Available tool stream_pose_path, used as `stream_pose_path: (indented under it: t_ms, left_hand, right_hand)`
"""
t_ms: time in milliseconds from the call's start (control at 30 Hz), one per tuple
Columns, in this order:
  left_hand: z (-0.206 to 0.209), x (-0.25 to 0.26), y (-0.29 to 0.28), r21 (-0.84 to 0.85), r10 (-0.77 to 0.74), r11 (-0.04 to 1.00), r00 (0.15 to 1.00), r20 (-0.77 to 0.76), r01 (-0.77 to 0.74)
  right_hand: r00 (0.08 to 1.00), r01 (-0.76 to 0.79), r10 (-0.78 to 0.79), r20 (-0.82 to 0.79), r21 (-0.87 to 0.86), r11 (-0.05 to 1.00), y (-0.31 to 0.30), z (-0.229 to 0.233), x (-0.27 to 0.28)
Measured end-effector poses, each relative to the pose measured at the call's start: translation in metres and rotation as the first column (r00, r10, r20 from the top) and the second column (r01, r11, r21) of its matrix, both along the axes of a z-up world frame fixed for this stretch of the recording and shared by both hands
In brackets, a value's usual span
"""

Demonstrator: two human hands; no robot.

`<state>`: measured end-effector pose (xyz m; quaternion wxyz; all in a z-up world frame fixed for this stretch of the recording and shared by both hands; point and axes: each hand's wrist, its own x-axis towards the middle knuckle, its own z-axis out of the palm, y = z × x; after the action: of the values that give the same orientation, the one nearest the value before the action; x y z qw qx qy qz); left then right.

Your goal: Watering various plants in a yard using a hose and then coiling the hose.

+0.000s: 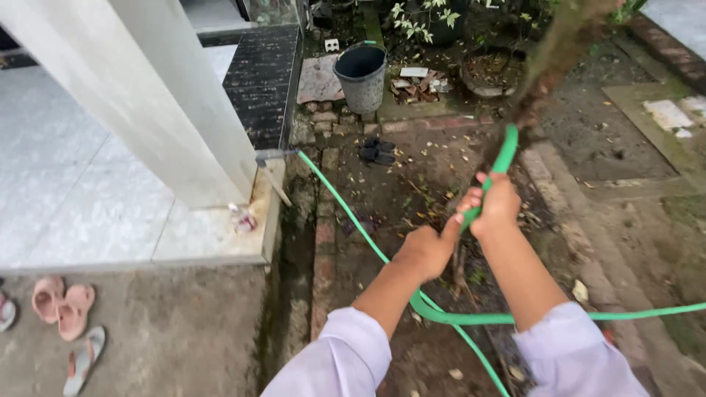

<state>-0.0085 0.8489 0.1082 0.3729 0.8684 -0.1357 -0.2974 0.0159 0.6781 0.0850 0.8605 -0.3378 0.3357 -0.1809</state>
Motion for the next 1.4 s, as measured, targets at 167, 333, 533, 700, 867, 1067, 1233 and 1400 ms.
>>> stream_pose_path:
  t_ms: [167,333,533,700,867,1067,1233,1400]
  left_hand:
    - [-0.028,0.081,0.028,0.036,-0.025,0.999,0.999,-0.036,0.026]
    - [-0.049,0.141,0.061,0.059,-0.008,0.998,0.995,-0.095,0.014]
    - [-0.072,0.211,0.079,0.027,-0.093,0.995,0.974,-0.208,0.1]
    - [-0.1,0.293,0.087,0.059,-0.208,0.971,0.945,-0.253,0.23]
    - [-0.151,0.372,0.107,0.033,-0.183,0.978,0.927,-0.326,0.205]
    - [-0.3,0.404,0.106,-0.175,0.055,0.969,0.841,-0.538,-0.175]
    - [-0.421,0.409,0.081,-0.198,0.078,0.925,0.674,-0.734,-0.323]
    - [-0.497,0.468,0.108,-0.249,0.267,0.932,0.964,-0.013,-0.262]
  right_hand:
    - [1.0,-0.007,0.008,-0.026,0.039,0.999,0.018,-0.041,0.062]
    - [0.996,-0.07,0.073,-0.054,0.047,0.996,0.053,-0.057,0.112]
    - [0.985,-0.074,0.068,-0.155,-0.029,0.997,0.053,-0.108,0.156]
    - [0.974,-0.041,0.062,-0.218,0.096,0.994,0.052,-0.147,0.219]
    - [0.956,-0.045,0.068,-0.286,0.088,0.995,0.077,-0.186,0.293]
    - [0.91,-0.109,0.102,-0.401,0.005,0.994,0.107,-0.213,0.393]
    - [0.77,-0.389,0.188,-0.61,-0.215,0.896,0.105,-0.275,0.452]
    - [0.588,-0.597,0.249,-0.769,-0.205,0.775,0.09,-0.363,0.505]
